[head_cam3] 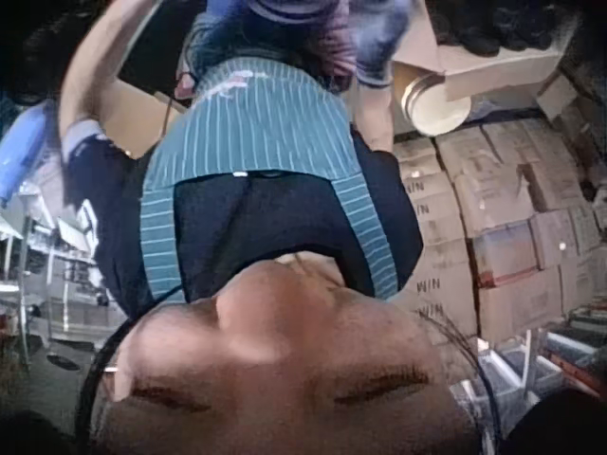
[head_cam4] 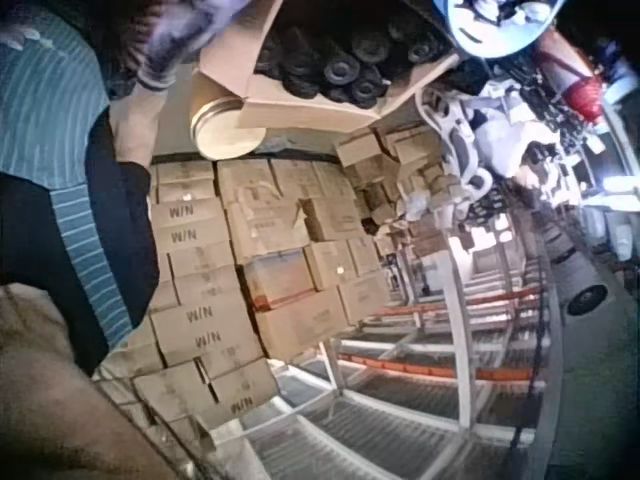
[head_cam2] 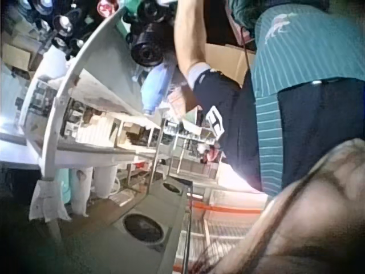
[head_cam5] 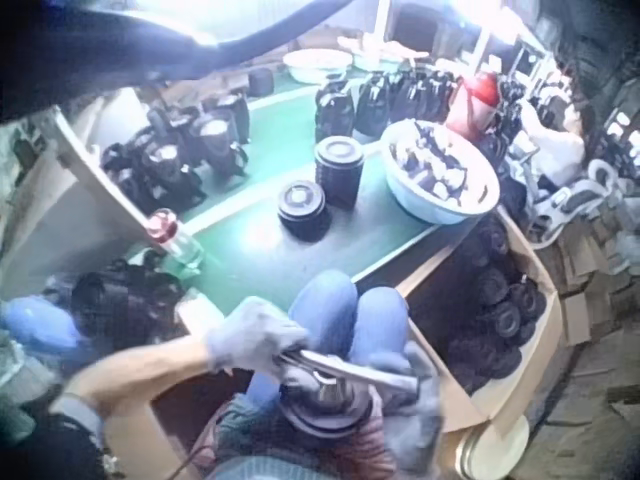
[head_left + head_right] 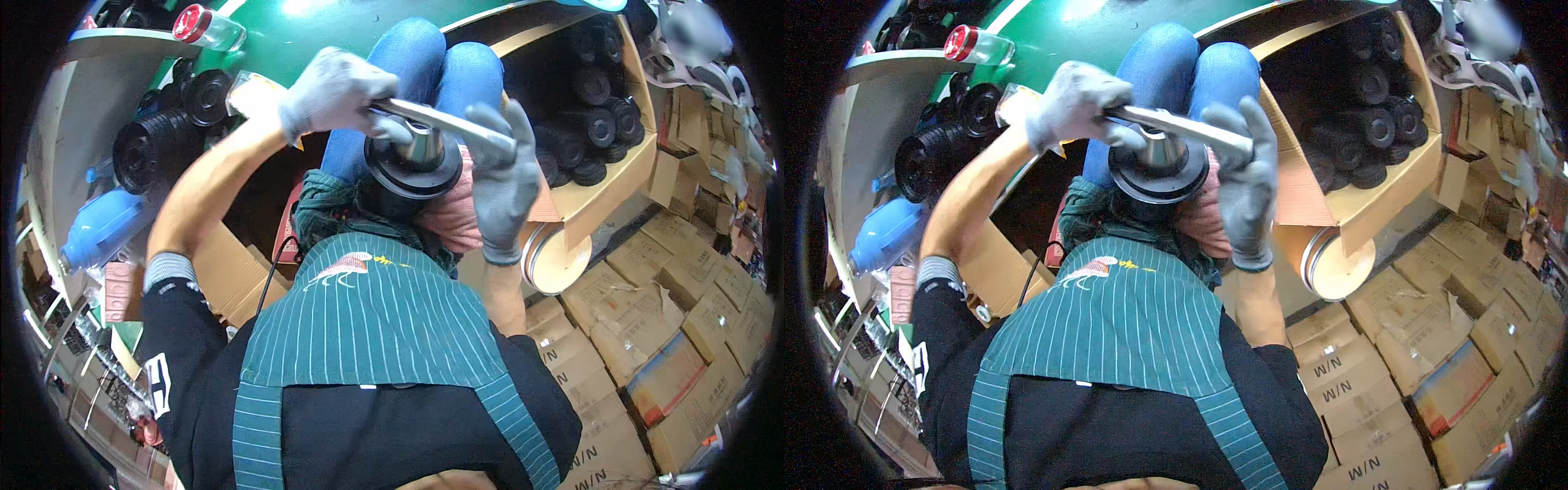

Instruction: The person sits on the floor and repeatedly picks up black cylindrical containers, inserts a metal rod into the base, and places the assembled units into a cardboard box. The person handles the containers one at a time, using a cloth to wipe the interior before assembly.

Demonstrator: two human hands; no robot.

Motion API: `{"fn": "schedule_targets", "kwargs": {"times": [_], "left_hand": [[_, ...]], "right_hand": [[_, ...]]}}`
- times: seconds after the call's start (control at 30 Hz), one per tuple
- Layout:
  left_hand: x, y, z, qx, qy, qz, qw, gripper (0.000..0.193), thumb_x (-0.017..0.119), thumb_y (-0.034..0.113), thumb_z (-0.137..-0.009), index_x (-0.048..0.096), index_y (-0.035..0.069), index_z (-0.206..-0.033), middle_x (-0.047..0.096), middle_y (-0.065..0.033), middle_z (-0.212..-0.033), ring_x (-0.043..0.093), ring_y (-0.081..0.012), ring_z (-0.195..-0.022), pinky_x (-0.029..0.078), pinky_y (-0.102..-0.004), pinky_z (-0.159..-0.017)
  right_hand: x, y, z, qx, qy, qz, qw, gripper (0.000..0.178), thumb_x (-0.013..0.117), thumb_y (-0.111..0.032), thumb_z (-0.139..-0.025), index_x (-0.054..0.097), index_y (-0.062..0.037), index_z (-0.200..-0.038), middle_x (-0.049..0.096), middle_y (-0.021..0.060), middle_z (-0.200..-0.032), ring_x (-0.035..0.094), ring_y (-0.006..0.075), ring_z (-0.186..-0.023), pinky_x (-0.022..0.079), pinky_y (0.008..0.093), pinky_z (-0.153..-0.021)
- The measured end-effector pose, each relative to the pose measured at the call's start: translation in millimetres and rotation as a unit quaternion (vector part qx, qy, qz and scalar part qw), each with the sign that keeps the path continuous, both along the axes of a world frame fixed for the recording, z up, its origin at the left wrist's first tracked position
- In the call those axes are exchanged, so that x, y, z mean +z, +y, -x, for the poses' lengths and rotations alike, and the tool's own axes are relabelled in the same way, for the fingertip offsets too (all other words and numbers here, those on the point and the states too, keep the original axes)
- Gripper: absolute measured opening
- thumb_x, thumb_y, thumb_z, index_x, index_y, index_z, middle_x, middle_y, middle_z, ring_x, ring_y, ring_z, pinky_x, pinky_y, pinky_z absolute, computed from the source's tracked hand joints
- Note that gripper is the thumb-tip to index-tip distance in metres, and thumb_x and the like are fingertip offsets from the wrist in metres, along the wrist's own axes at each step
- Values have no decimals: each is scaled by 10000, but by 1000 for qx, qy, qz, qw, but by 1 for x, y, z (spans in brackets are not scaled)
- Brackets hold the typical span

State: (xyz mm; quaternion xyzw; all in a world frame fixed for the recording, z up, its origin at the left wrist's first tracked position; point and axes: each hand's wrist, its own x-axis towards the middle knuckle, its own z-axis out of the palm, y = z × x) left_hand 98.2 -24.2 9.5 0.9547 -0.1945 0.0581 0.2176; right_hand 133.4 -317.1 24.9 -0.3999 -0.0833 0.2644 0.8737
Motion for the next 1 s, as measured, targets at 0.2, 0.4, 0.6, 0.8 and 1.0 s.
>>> {"fn": "schedule_targets", "kwargs": {"times": [0.2,0.4,0.6,0.8,1.0], "left_hand": [[-51,47,40,500,69,220,835,459,768,506,-974,727,57,-890,652,-131,-674,662,-294,-625,530,-405,-620],[-114,84,25,558,121,-29,821,535,629,611,-1003,719,84,-995,764,-230,-891,750,-456,-868,577,-564,-778],[-55,70,49,419,-78,27,904,688,772,328,-960,537,-5,-1514,629,-287,-1441,643,-450,-1287,532,-513,-1067],[-8,20,74,196,-219,115,949,979,911,524,-765,478,206,-1584,424,-285,-1608,450,-480,-1480,398,-625,-1201],[7,73,33,354,-95,439,820,893,976,242,-766,512,86,-1513,509,-260,-1555,575,-426,-1389,514,-521,-1141]], "right_hand": [[-8,-13,5,199,-442,488,726,1095,994,-407,-678,496,-31,-1578,379,343,-1658,439,475,-1521,389,503,-1242],[14,-27,10,140,-544,375,737,1167,1046,-486,-493,615,7,-1458,480,351,-1590,566,496,-1414,492,532,-1164],[37,-17,-35,-75,-448,335,825,1195,956,-661,-633,578,69,-1501,518,310,-1583,556,407,-1437,445,467,-1204],[-21,59,-84,-30,-101,183,978,895,490,-744,-1050,599,42,-1463,667,122,-1377,610,180,-1256,474,375,-1118],[-19,163,-131,155,145,-3,977,830,332,-721,-1105,408,-107,-1658,570,123,-1552,555,289,-1411,415,481,-1218]]}}
